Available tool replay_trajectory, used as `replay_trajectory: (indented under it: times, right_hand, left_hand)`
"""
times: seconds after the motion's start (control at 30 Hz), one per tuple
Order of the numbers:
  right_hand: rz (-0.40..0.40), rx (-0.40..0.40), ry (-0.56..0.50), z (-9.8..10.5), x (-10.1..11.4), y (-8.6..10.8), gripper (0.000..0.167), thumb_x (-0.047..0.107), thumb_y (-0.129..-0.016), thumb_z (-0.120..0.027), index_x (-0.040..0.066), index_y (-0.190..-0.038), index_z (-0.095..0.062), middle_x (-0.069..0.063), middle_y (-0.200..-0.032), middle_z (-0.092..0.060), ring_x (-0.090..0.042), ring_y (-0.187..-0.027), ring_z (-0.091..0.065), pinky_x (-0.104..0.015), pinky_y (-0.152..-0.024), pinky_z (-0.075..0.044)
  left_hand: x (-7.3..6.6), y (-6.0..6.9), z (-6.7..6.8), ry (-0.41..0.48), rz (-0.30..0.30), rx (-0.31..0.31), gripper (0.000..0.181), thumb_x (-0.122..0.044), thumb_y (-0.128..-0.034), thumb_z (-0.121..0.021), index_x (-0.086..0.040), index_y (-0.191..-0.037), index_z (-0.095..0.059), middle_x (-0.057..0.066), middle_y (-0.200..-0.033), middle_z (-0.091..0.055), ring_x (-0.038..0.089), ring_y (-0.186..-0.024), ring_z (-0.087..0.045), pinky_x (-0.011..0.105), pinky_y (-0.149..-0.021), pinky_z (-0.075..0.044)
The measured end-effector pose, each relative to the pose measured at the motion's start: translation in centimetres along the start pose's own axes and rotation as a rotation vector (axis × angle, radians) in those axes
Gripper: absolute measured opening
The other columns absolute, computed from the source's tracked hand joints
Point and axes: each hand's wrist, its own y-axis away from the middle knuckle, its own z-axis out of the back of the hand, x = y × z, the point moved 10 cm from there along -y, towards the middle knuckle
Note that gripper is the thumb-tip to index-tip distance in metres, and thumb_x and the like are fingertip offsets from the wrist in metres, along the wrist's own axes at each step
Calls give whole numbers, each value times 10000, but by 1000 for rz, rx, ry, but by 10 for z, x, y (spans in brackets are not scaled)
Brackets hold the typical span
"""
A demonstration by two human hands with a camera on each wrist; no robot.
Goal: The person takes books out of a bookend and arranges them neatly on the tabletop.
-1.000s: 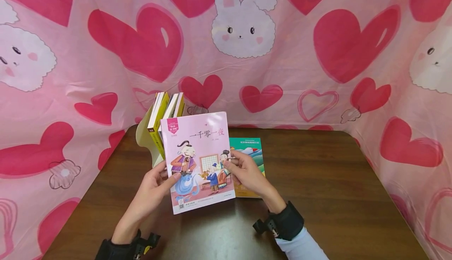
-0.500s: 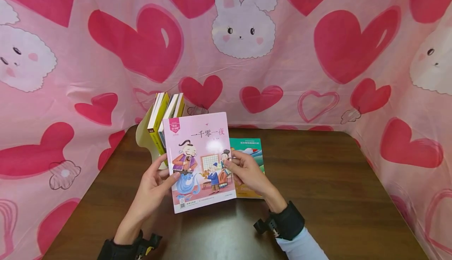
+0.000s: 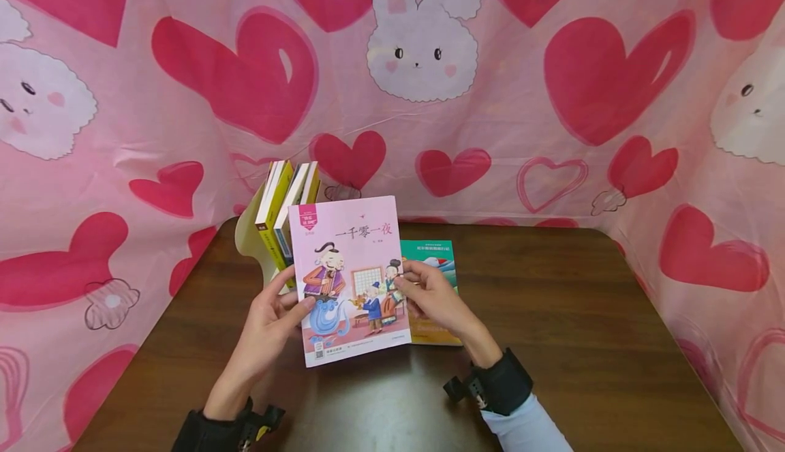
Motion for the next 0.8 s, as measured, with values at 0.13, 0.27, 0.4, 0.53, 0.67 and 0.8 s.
replay_trajectory:
  times: [0.13,0.27,0.4,0.53,0.67,0.8]
  right_hand:
    - [8,-24,17,4,0,0,265,141,-1089,-598,-23,-1297,-589,-102,-900,-637,-143,-522,-458,-215,-461,-368]
    - [6,-40,25,7,-1,1,235,135,-1086,-602,-21,-1262,-592,-113,-889,-640,-147,-513,-456,-216,-457,-368]
    - [-10,-57,27,10,-3,2,210,138,-1086,-601,-4,-1242,-603,-125,-908,-664,-149,-506,-457,-213,-451,-361]
    - [-21,-81,35,14,-5,3,222,145,-1087,-602,-12,-1244,-605,-130,-945,-689,-144,-502,-457,-207,-452,-367]
    - [-30,-103,40,18,-8,4,244,145,-1086,-605,-37,-1248,-605,-138,-945,-687,-139,-506,-459,-204,-457,-375]
    - [-39,-121,41,22,-8,6,254,137,-1083,-607,-49,-1255,-606,-142,-931,-673,-136,-507,-456,-206,-450,-363]
  left_hand:
    - [1,-3,-3,6,17,21,661,-33,-1045,-641,-67,-1627,-329,323,-1329,-642,250,-956,-778,449,-741,-637]
    - [2,-6,-5,2,34,30,662,-54,-1051,-641,-83,-1633,-328,312,-1327,-648,257,-963,-776,448,-753,-637]
    - [5,-8,-6,0,52,34,673,-64,-1055,-636,-82,-1644,-309,310,-1326,-650,258,-966,-775,438,-761,-637]
    - [7,-12,-9,3,63,42,670,-66,-1061,-627,-73,-1644,-298,317,-1317,-651,260,-951,-775,442,-761,-638]
    - [9,-16,-12,12,74,48,669,-83,-1067,-624,-78,-1647,-291,312,-1324,-648,262,-947,-773,449,-766,-638]
    - [13,-20,-16,21,91,62,681,-100,-1070,-623,-92,-1656,-277,304,-1337,-645,281,-956,-773,461,-777,-637]
